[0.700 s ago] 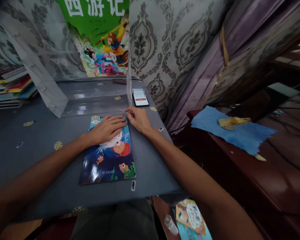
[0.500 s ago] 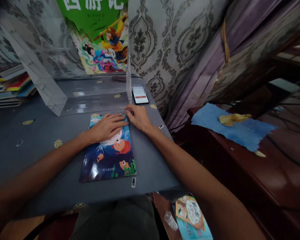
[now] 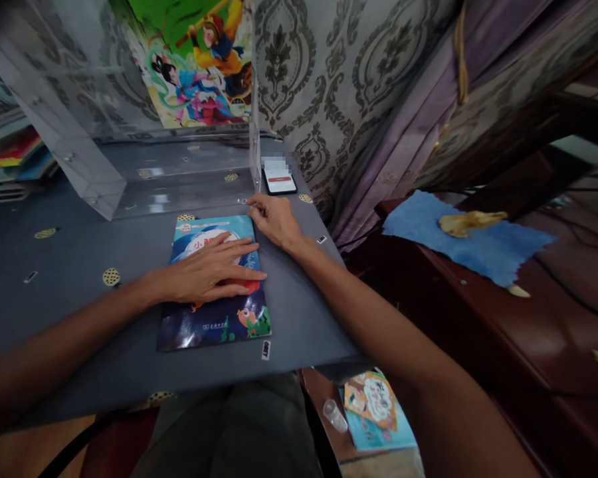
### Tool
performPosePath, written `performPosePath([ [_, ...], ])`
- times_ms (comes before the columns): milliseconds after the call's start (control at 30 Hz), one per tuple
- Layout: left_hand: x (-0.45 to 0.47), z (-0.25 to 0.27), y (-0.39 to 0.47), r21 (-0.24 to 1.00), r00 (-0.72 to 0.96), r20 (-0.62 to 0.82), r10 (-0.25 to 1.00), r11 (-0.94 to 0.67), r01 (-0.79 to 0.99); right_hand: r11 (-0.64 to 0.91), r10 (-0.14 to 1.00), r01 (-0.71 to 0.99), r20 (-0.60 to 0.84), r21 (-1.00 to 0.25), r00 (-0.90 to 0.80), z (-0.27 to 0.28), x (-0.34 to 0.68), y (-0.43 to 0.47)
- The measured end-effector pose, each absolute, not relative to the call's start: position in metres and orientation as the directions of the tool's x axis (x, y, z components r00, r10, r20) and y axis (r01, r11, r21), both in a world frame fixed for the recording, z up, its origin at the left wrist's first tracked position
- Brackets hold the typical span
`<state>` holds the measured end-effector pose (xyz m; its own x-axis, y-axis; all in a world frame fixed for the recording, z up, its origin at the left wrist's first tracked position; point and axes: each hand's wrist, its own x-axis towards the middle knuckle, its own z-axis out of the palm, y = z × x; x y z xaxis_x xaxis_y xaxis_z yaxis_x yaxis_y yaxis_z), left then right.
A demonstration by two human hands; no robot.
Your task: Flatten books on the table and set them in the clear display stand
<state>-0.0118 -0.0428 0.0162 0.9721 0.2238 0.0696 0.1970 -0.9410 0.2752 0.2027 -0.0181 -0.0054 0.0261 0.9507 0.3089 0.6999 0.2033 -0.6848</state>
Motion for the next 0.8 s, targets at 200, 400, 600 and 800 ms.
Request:
performPosePath([
  [200, -0.009, 0.021, -0.046, 0.225, 0.976, 0.033, 0.217, -0.953, 0.204, 0.22, 0.945, 0.692, 0.328, -0.688, 0.025, -0.006, 0.202, -0.018],
  [400, -0.012, 0.031, -0.067, 0.272, 0.991, 0.039, 0.129, -0.955, 0.114, 0.258, 0.932, 0.726, 0.363, -0.637, -0.012, -0.007, 0.203, -0.017],
  [600, -0.012, 0.039, -0.084, 0.21, 0.999, -0.01, 0.043, -0.977, 0.044, 0.282, 0.922, 0.74, 0.386, -0.611, -0.032, -0.008, 0.204, -0.016],
  [800, -0.011, 0.043, -0.094, 0.146, 0.999, -0.013, 0.043, -0.988, 0.044, 0.294, 0.915, 0.744, 0.402, -0.6, -0.038, -0.01, 0.205, -0.017],
])
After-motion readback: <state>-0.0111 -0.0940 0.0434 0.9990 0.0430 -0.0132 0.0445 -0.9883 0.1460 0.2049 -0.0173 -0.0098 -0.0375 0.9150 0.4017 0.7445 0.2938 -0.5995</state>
